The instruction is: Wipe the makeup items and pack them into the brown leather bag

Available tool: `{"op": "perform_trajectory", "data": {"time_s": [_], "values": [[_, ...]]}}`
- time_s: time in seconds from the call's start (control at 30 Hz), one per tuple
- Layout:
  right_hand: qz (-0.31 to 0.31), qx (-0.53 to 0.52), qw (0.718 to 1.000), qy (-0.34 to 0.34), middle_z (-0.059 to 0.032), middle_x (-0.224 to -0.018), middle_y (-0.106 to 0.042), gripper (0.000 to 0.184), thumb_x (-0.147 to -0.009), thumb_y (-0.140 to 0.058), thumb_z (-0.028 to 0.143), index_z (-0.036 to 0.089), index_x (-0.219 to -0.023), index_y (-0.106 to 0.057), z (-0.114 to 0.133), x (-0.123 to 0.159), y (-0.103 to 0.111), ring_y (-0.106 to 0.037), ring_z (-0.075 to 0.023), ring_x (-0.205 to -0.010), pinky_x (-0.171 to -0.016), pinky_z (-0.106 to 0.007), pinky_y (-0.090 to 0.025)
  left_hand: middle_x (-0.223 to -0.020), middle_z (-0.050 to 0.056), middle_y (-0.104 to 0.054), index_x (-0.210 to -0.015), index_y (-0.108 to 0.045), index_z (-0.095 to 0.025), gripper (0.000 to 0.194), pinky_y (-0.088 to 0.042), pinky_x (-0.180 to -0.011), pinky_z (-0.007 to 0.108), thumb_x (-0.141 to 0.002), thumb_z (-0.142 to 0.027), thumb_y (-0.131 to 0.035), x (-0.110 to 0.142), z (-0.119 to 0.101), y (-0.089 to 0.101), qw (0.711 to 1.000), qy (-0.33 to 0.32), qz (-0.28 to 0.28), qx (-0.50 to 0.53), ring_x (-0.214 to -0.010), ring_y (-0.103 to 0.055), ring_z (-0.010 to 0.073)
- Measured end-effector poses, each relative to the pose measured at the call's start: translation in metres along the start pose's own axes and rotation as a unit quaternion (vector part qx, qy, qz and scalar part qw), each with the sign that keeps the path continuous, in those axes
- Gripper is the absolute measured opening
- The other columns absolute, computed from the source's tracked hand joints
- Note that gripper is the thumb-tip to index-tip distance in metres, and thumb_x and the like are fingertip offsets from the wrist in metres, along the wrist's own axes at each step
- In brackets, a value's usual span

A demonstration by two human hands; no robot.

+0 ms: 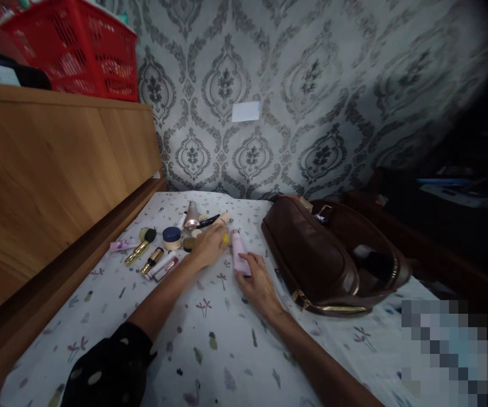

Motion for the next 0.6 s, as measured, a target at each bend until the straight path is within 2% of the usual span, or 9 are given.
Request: {"op": "perform_trajectory", "data": {"time_s": [0.1,0.23,0.3,0.43,0.6], "values": [[-0.004,-0.012,1.000,-0.007,-0.0154,-0.125,-0.050,0.042,-0.083,-0.052,0.025,0.015,-0.124,-0.056,-0.001,-0.001,0.000,-0.055,-0.0278,-0.115,-0.102,-0.046,-0.047,-0.127,0.012,-0.062,-0.127,-0.059,-0.017,0.041,-0.044,-0.103,0.040,-0.091,-0.016,-0.040,-0.019,0.030,0.010,0.997,0.064,0.007,-0.030,-0.121,-0.055,0.0263],[-0.009,-0.026,1.000,-0.011,-0.0150,-0.126,-0.050,0.042,-0.083,-0.053,0.019,0.015,-0.125,-0.057,0.002,0.002,0.001,-0.054,-0.0267,-0.115,-0.101,-0.045,-0.047,-0.111,0.018,-0.070,-0.116,-0.067,-0.013,0.036,-0.046,-0.096,0.046,-0.085,-0.018,-0.048,-0.046,0.055,0.004,0.990,0.091,0.078,-0.071,-0.114,-0.061,0.0347],[-0.022,-0.034,0.999,-0.006,-0.0134,-0.126,-0.051,0.045,-0.080,-0.055,0.016,0.018,-0.125,-0.057,0.006,0.004,0.003,-0.052,-0.0261,-0.117,-0.103,-0.044,-0.046,-0.110,0.023,-0.070,-0.112,-0.068,-0.010,0.035,-0.048,-0.090,0.049,-0.086,-0.018,-0.046,-0.057,0.058,-0.004,0.985,0.086,0.117,-0.091,-0.109,-0.063,0.0377],[-0.024,-0.041,0.999,-0.025,-0.0137,-0.128,-0.049,0.047,-0.079,-0.056,0.011,0.018,-0.125,-0.057,0.010,0.006,0.004,-0.049,-0.0256,-0.122,-0.108,-0.044,-0.042,-0.111,0.024,-0.071,-0.109,-0.068,-0.011,0.034,-0.048,-0.087,0.049,-0.083,-0.018,-0.048,-0.076,0.058,-0.014,0.975,0.069,0.167,-0.132,-0.107,-0.065,0.0388],[0.000,-0.046,0.997,-0.055,-0.0166,-0.135,-0.046,0.052,-0.078,-0.058,0.009,0.012,-0.130,-0.055,0.018,0.006,0.010,-0.044,-0.0279,-0.128,-0.111,-0.043,-0.040,-0.110,0.024,-0.072,-0.104,-0.069,-0.012,0.033,-0.048,-0.084,0.050,-0.082,-0.020,-0.046,-0.090,0.056,-0.016,0.967,0.073,0.186,-0.161,-0.104,-0.067,0.0396]]}}
Point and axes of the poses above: each hand's wrist, its own x-axis away from the middle knuckle, its own y-axis out of the back of the hand, z = x × y, the point moved 6 cm from there along -x, towards the middle knuckle
